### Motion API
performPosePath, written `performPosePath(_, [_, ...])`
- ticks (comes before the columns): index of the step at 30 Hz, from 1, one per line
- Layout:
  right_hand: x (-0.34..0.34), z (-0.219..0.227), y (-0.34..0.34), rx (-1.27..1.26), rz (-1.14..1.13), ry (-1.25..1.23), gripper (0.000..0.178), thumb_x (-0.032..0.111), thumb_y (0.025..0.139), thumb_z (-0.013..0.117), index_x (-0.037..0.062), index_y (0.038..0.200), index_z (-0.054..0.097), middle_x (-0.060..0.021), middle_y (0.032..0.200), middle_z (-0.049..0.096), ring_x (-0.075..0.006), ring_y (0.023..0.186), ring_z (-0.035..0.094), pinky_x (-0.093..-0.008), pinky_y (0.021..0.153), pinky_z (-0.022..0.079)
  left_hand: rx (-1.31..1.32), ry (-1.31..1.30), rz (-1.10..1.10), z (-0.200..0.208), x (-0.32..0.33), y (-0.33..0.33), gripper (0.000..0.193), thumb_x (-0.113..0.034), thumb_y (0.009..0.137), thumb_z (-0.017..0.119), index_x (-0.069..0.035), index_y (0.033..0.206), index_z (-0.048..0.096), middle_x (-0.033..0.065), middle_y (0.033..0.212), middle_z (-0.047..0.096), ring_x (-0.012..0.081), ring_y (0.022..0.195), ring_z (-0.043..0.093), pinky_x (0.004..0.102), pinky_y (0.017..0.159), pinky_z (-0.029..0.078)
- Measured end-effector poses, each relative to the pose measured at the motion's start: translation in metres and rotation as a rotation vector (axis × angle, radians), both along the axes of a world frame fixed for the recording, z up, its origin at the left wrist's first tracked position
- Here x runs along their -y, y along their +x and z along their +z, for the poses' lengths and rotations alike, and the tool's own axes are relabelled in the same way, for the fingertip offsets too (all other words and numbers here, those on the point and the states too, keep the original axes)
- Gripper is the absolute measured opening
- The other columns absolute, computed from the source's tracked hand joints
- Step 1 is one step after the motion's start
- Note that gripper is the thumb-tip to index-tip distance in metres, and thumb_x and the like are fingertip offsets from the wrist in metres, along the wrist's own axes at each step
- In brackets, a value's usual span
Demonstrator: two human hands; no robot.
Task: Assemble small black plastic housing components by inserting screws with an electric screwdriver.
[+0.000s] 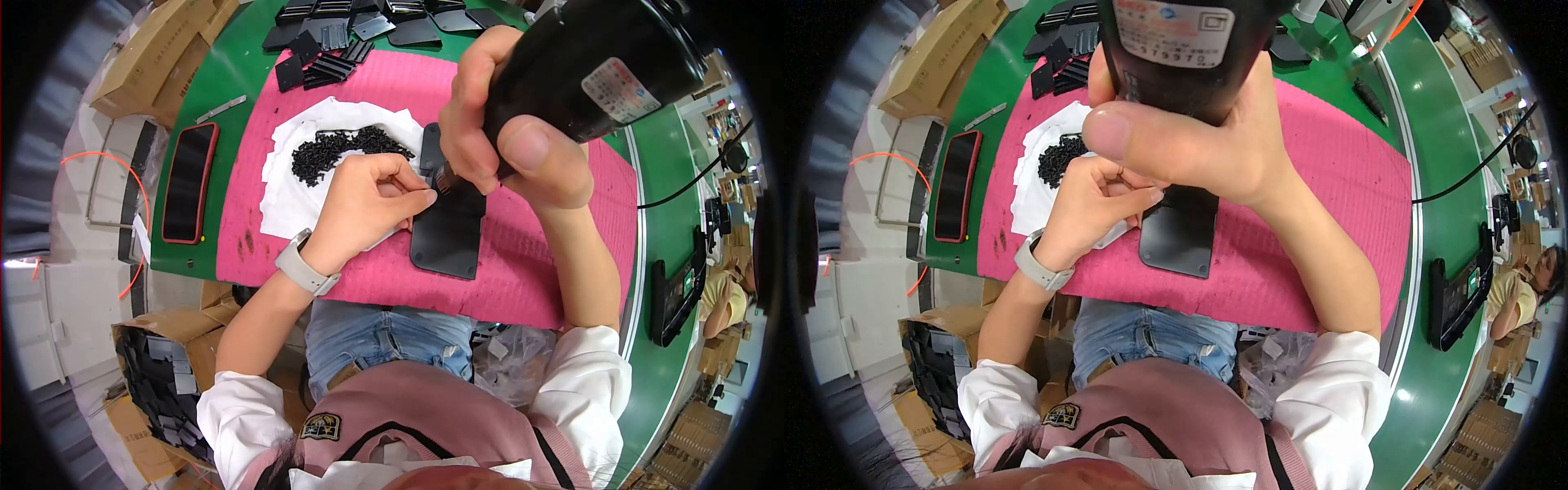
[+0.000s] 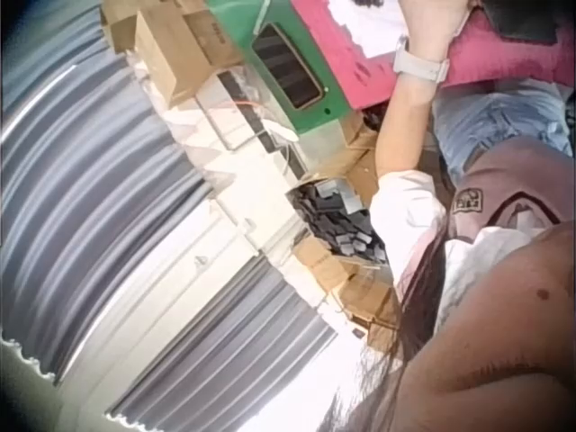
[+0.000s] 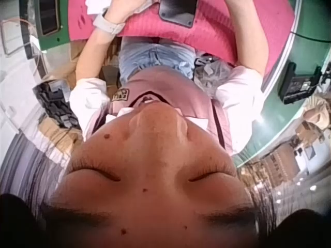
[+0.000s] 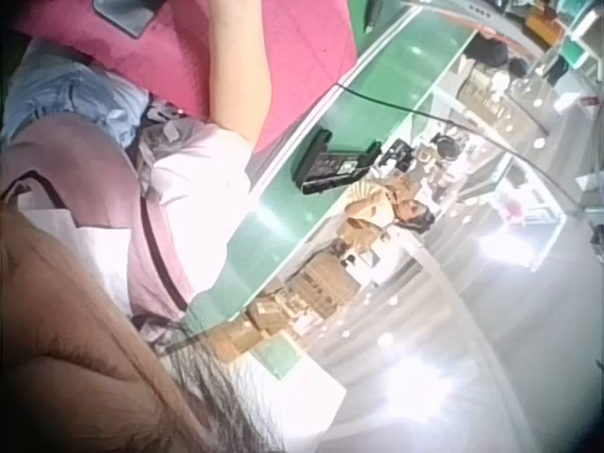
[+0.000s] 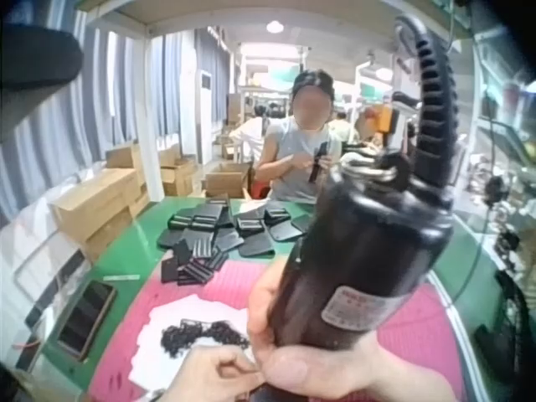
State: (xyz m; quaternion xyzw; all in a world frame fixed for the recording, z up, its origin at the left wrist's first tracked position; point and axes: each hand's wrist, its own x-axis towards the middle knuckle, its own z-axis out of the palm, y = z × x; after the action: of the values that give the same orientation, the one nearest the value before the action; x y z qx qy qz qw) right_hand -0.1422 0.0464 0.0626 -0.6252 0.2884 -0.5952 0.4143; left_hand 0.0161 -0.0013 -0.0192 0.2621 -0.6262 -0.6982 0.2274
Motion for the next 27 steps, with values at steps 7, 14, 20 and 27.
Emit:
performPosePath(7, [-0.009, 0.001, 0.013, -0.107, -0.248, -0.066, 0.033, 0.026, 0.081, 0.064, 0.0021, 0.086, 0.042, -0.0035, 0.051, 0.044, -0.0095, 0.039, 0.040, -0.0240, 0.039, 0.035, 0.014, -0.175, -0.004, -0.001, 0.001, 0.000, 0.012, -0.002, 0.077, 0.068, 0.005, 0.072, 0.060, 0.0064, 0.065, 0.064, 0.0073, 0.053, 0.060, 0.0204, 0.047, 0.045])
performPosePath(14, [-0.020, 0.024, -0.014, 0.226, 0.004, -0.111, 0.044, 0.044, 0.091, 0.042, 0.0047, 0.109, 0.048, -0.0003, 0.061, 0.044, -0.0109, 0.045, 0.041, -0.0278, 0.053, 0.036, -0.032, -0.428, 0.157, -0.009, -0.002, 0.002, 0.009, -0.005, 0.074, 0.071, 0.000, 0.078, 0.066, 0.0047, 0.072, 0.065, 0.0100, 0.068, 0.064, 0.0237, 0.061, 0.049])
performPosePath(20, [-0.022, 0.018, -0.013, 0.348, 0.064, -0.177, 0.049, 0.051, 0.090, 0.042, 0.0066, 0.109, 0.048, 0.0000, 0.063, 0.045, -0.0114, 0.047, 0.043, -0.0300, 0.058, 0.037, -0.097, -0.369, 0.016, 0.000, -0.001, 0.006, 0.013, -0.003, 0.071, 0.074, 0.000, 0.083, 0.068, 0.0068, 0.080, 0.064, 0.0129, 0.075, 0.063, 0.0241, 0.067, 0.050])
performPosePath(27, [-0.021, 0.011, -0.012, 0.307, 0.029, -0.143, 0.047, 0.049, 0.091, 0.042, 0.0056, 0.108, 0.048, -0.0013, 0.061, 0.046, -0.0120, 0.045, 0.043, -0.0307, 0.055, 0.038, -0.112, -0.364, -0.008, 0.000, 0.000, 0.006, 0.015, -0.001, 0.072, 0.073, 0.003, 0.086, 0.070, 0.0090, 0.079, 0.065, 0.0126, 0.073, 0.062, 0.0229, 0.068, 0.050])
